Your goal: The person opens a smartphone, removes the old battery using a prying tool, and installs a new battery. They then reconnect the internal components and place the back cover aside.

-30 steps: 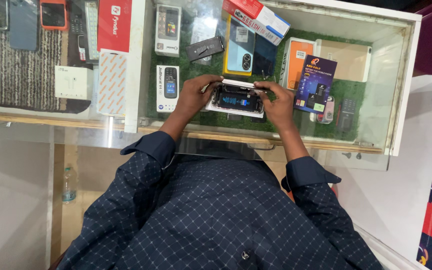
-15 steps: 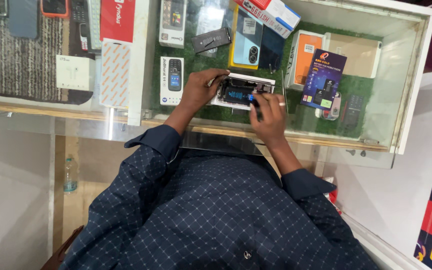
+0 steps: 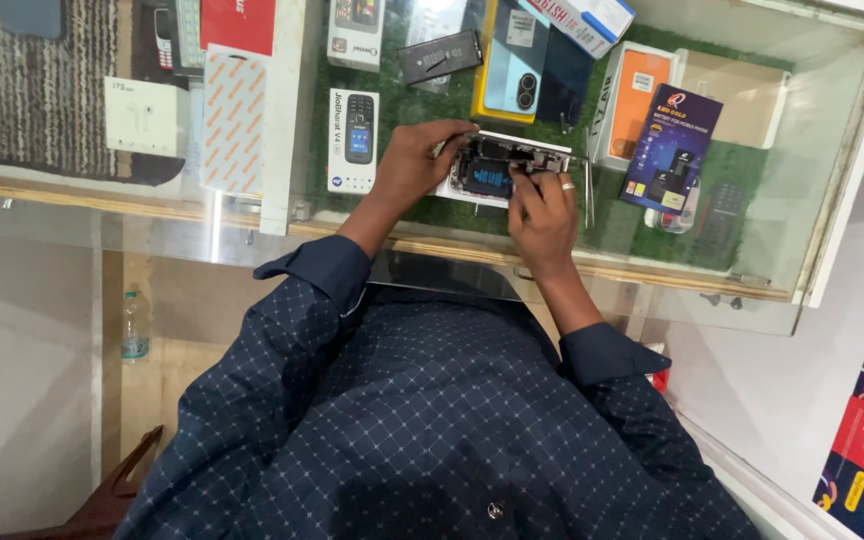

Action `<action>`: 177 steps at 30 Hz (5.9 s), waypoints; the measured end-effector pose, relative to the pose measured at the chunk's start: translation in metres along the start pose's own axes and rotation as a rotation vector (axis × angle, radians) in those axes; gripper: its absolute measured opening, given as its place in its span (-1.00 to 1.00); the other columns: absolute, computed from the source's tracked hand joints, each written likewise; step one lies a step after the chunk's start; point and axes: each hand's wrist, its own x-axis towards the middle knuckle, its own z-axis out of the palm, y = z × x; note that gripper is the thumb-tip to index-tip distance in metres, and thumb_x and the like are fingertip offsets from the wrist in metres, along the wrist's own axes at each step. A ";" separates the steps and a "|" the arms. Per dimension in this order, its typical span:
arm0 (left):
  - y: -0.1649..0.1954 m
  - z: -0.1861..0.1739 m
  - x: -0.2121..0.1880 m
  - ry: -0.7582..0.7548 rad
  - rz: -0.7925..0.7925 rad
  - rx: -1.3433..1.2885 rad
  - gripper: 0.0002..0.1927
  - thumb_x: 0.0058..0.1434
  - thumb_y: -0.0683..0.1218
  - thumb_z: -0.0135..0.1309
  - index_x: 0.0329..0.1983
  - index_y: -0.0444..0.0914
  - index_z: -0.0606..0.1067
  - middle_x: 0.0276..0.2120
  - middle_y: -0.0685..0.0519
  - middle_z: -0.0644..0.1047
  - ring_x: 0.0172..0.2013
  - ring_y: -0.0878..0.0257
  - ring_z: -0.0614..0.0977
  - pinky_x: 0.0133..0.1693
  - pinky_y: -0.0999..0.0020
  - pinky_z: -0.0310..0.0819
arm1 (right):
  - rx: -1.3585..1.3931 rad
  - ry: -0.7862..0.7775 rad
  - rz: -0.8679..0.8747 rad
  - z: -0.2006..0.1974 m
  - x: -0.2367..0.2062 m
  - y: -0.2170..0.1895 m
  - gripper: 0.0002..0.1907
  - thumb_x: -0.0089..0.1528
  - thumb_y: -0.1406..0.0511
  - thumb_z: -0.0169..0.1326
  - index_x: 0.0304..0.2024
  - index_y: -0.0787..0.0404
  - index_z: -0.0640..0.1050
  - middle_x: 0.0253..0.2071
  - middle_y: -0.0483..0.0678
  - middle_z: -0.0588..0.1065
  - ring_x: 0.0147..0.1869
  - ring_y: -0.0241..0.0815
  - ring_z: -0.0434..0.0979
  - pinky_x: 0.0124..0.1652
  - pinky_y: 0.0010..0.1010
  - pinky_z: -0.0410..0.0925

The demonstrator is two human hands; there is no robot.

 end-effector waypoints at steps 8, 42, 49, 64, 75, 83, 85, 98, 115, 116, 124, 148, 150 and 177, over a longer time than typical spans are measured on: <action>-0.004 -0.001 0.002 0.022 0.068 -0.024 -0.84 0.29 -0.25 0.20 -0.07 -0.26 0.63 -0.16 -0.09 0.68 -0.20 0.06 0.76 -0.21 0.31 0.64 | 0.000 -0.042 0.001 0.002 0.004 0.000 -0.64 0.18 0.50 0.18 0.04 0.26 0.66 -0.26 0.01 0.40 -0.11 0.01 0.41 -0.08 -0.18 0.34; -0.006 -0.002 -0.002 0.022 0.040 -0.045 -0.82 0.29 -0.26 0.20 -0.05 -0.26 0.63 -0.16 -0.09 0.68 -0.24 0.10 0.77 -0.27 0.34 0.65 | -0.029 -0.074 0.072 0.007 0.003 -0.002 -0.63 0.22 0.50 0.13 0.06 0.18 0.66 -0.24 -0.04 0.38 -0.13 -0.03 0.38 -0.13 -0.24 0.32; -0.006 -0.002 -0.003 0.019 0.054 -0.027 -0.83 0.30 -0.24 0.21 -0.05 -0.25 0.63 -0.16 -0.07 0.68 -0.23 0.10 0.77 -0.25 0.34 0.65 | -0.027 -0.098 0.075 0.006 0.004 -0.001 -0.62 0.22 0.49 0.14 0.08 0.16 0.66 -0.23 -0.05 0.39 -0.12 -0.03 0.40 -0.13 -0.22 0.32; -0.003 -0.007 0.000 0.004 0.038 -0.035 -0.81 0.29 -0.26 0.20 -0.04 -0.26 0.62 -0.16 -0.08 0.68 -0.25 0.11 0.76 -0.28 0.33 0.63 | -0.024 -0.109 0.051 0.003 0.013 0.001 -0.65 0.22 0.47 0.15 0.04 0.13 0.65 -0.19 0.00 0.44 -0.13 0.00 0.46 -0.14 -0.18 0.33; -0.004 -0.008 -0.001 -0.002 0.056 -0.022 -0.80 0.29 -0.26 0.18 -0.03 -0.26 0.62 -0.12 -0.09 0.67 -0.21 0.06 0.75 -0.23 0.32 0.65 | 0.006 -0.093 0.036 0.004 0.014 0.000 -0.66 0.23 0.47 0.15 0.05 0.15 0.65 -0.12 -0.03 0.48 -0.12 0.00 0.50 -0.15 -0.20 0.35; -0.001 -0.006 0.002 0.004 0.035 -0.016 -0.80 0.28 -0.26 0.19 -0.03 -0.24 0.62 -0.15 -0.08 0.68 -0.24 0.06 0.75 -0.26 0.30 0.61 | -0.021 -0.103 0.043 -0.001 0.017 0.003 -0.65 0.22 0.46 0.14 0.04 0.08 0.65 -0.07 0.00 0.50 -0.17 0.05 0.51 -0.15 -0.17 0.40; 0.000 -0.007 0.001 0.001 0.040 -0.022 -0.79 0.28 -0.26 0.19 -0.03 -0.25 0.62 -0.15 -0.08 0.67 -0.24 0.07 0.75 -0.25 0.30 0.62 | -0.015 -0.132 0.067 -0.002 0.016 0.003 -0.65 0.23 0.46 0.14 0.05 0.08 0.66 -0.11 -0.02 0.49 -0.17 0.04 0.51 -0.16 -0.17 0.40; 0.008 -0.008 0.002 -0.012 0.018 -0.001 -0.80 0.28 -0.26 0.19 -0.04 -0.24 0.62 -0.17 -0.07 0.67 -0.26 0.07 0.75 -0.27 0.29 0.61 | -0.066 -0.193 -0.074 -0.010 0.030 0.010 -0.69 0.23 0.43 0.14 0.03 0.14 0.63 -0.12 0.07 0.58 -0.29 0.08 0.60 -0.25 -0.18 0.49; 0.014 -0.010 0.004 -0.014 0.010 0.026 -0.82 0.30 -0.23 0.20 -0.05 -0.21 0.63 -0.21 -0.07 0.66 -0.30 0.05 0.73 -0.31 0.27 0.57 | -0.151 -0.257 -0.158 -0.017 0.038 0.008 -0.52 0.14 0.46 0.10 0.14 0.13 0.61 -0.22 0.00 0.58 -0.35 -0.01 0.59 -0.33 -0.22 0.47; 0.015 -0.009 0.003 -0.011 -0.005 0.021 -0.82 0.30 -0.23 0.21 -0.05 -0.21 0.63 -0.22 -0.07 0.66 -0.31 0.06 0.74 -0.31 0.28 0.57 | -0.129 -0.263 -0.148 -0.019 0.038 0.008 -0.51 0.14 0.46 0.10 0.14 0.14 0.61 -0.24 0.01 0.57 -0.35 0.01 0.58 -0.32 -0.21 0.47; 0.012 -0.011 0.001 0.021 0.029 -0.011 -0.80 0.28 -0.24 0.19 -0.04 -0.21 0.62 -0.17 -0.05 0.67 -0.31 0.09 0.74 -0.34 0.32 0.56 | -0.130 -0.125 -0.091 -0.013 0.023 -0.002 -0.55 0.20 0.43 0.14 0.14 0.08 0.62 -0.13 -0.02 0.56 -0.30 -0.02 0.51 -0.25 -0.23 0.43; 0.008 -0.007 0.002 0.010 0.033 -0.002 -0.81 0.29 -0.25 0.18 -0.04 -0.24 0.62 -0.19 -0.09 0.67 -0.24 0.08 0.75 -0.27 0.32 0.61 | -0.215 -0.115 -0.156 -0.010 0.024 0.004 -0.59 0.18 0.42 0.15 0.10 0.12 0.64 -0.22 -0.05 0.54 -0.27 -0.07 0.53 -0.25 -0.26 0.43; 0.008 -0.008 0.002 0.007 0.021 0.005 -0.81 0.29 -0.25 0.19 -0.04 -0.24 0.62 -0.20 -0.08 0.67 -0.24 0.10 0.76 -0.26 0.32 0.62 | -0.218 -0.103 -0.155 -0.010 0.025 0.003 -0.60 0.19 0.42 0.15 0.10 0.11 0.64 -0.21 -0.05 0.56 -0.26 -0.07 0.53 -0.25 -0.27 0.43; 0.014 -0.008 0.001 0.004 0.033 0.038 -0.83 0.30 -0.22 0.21 -0.05 -0.22 0.64 -0.22 -0.08 0.67 -0.30 0.08 0.74 -0.30 0.31 0.59 | -0.032 -0.074 -0.024 -0.015 0.021 0.002 -0.64 0.20 0.43 0.20 0.05 0.08 0.68 -0.25 -0.05 0.46 -0.31 -0.07 0.48 -0.27 -0.24 0.37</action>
